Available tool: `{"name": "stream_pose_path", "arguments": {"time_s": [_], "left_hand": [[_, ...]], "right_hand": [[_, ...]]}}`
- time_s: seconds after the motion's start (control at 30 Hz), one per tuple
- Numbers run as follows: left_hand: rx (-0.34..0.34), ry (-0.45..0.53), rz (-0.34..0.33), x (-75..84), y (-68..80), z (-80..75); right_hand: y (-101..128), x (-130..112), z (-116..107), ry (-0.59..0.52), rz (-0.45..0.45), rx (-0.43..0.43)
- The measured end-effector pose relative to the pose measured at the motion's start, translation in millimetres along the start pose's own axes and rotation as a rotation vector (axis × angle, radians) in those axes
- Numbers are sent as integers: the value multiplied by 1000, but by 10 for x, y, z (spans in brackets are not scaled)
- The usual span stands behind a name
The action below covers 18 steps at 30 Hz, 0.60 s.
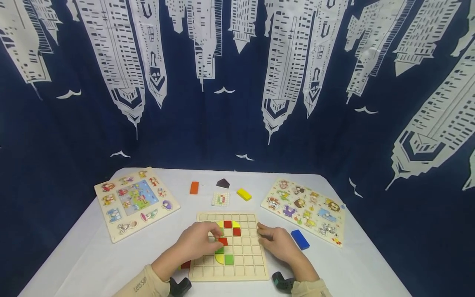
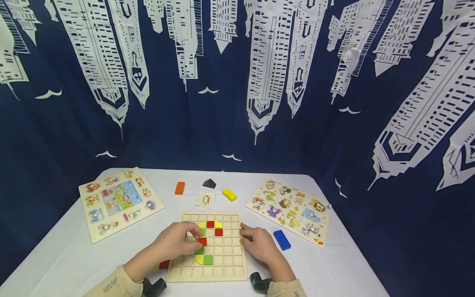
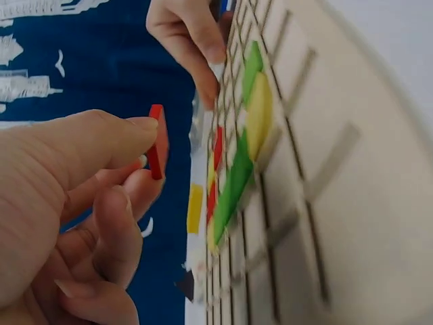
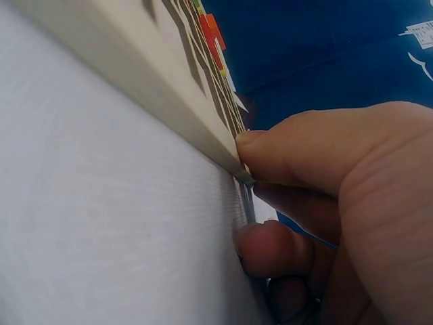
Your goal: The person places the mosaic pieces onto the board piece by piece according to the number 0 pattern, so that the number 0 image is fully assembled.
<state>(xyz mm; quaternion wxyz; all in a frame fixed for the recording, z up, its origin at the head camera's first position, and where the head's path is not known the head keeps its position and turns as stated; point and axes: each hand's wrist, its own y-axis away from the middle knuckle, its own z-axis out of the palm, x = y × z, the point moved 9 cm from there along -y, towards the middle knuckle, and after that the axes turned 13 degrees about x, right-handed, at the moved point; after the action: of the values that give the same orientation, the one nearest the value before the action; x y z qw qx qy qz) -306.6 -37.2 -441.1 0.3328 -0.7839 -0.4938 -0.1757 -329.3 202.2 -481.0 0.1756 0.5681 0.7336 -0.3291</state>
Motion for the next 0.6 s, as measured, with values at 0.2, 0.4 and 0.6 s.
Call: {"name": "stream_pose_path", "arguments": {"time_s": [0.2,0.4,0.6], "left_hand": [[-38,-51,1,108,-137,186],[-54,-115,29,149,-270,373],[-66,-152,66,203,-350,506]], "right_hand": [[-6,-7,23,-13,-11,-6],[-13,13,33,-13,-8,-8],[-14,24,-5,-10,-10,-2]]}}
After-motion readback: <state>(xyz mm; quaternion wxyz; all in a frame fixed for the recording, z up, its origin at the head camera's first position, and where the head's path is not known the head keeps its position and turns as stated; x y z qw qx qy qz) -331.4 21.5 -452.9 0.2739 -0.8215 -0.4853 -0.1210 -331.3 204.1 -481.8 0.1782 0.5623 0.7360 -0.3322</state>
